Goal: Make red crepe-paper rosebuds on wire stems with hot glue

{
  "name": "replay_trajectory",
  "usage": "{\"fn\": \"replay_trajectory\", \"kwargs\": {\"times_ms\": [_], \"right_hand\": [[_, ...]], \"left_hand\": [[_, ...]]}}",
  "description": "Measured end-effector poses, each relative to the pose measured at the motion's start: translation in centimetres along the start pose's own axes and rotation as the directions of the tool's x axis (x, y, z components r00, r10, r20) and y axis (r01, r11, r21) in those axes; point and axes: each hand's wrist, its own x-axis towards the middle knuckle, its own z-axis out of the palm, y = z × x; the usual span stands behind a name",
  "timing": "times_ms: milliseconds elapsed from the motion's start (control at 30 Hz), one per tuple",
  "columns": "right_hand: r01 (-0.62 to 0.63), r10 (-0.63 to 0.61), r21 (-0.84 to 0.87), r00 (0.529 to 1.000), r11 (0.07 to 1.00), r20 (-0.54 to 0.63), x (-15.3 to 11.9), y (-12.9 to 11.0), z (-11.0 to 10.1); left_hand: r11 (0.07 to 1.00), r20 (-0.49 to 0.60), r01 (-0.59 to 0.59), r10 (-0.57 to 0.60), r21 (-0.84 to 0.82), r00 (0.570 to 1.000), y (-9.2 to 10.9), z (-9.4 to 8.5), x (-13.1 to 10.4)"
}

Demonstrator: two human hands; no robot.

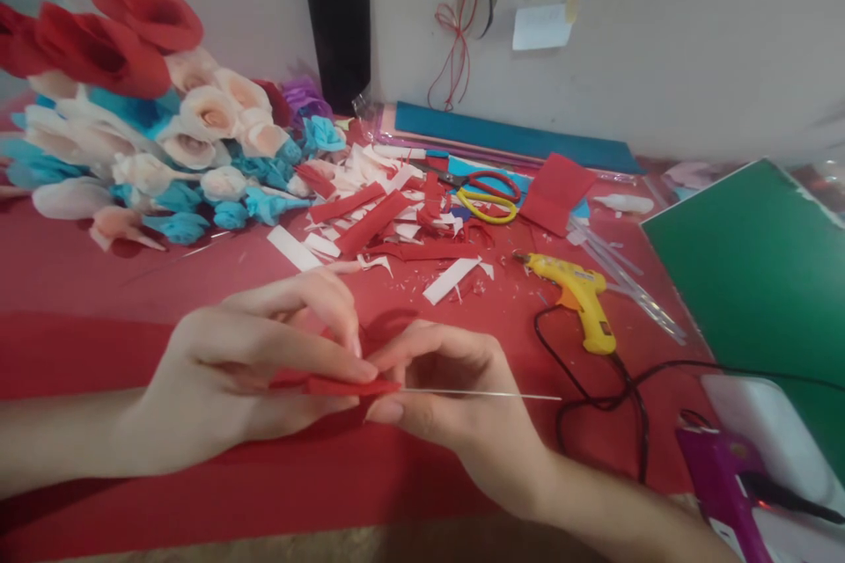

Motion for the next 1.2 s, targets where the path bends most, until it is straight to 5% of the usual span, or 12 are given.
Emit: {"fn": "replay_trajectory", "kwargs": {"times_ms": [233, 400, 767, 1200], "right_hand": [[-0.015, 0.016, -0.069, 1.0, 0.998, 0.013, 1.5, -0.4, -1.4], [-0.029, 0.056, -0.212, 0.991, 0.977, 0.124, 1.2, -1.6, -1.9], [0.099, 0.011, -0.669, 0.987, 0.737, 0.159, -0.6, -2.1, -0.8], [0.027, 0.069, -0.606, 0.988, 0.795, 0.135, -0.5, -1.4, -0.4]], "left_hand": [[0.998, -0.135, 0.042, -0.048, -0.049, 0.99, 0.7, -0.9, 0.8], [0.997, -0.083, 0.068, -0.072, -0.044, 0.994, 0.3, -1.0, 0.9], [0.981, -0.013, 0.177, -0.178, -0.079, 0.984, -0.3, -0.7, 0.7], [0.95, -0.085, 0.266, -0.283, -0.165, 0.956, -0.1, -0.1, 0.4]]}}
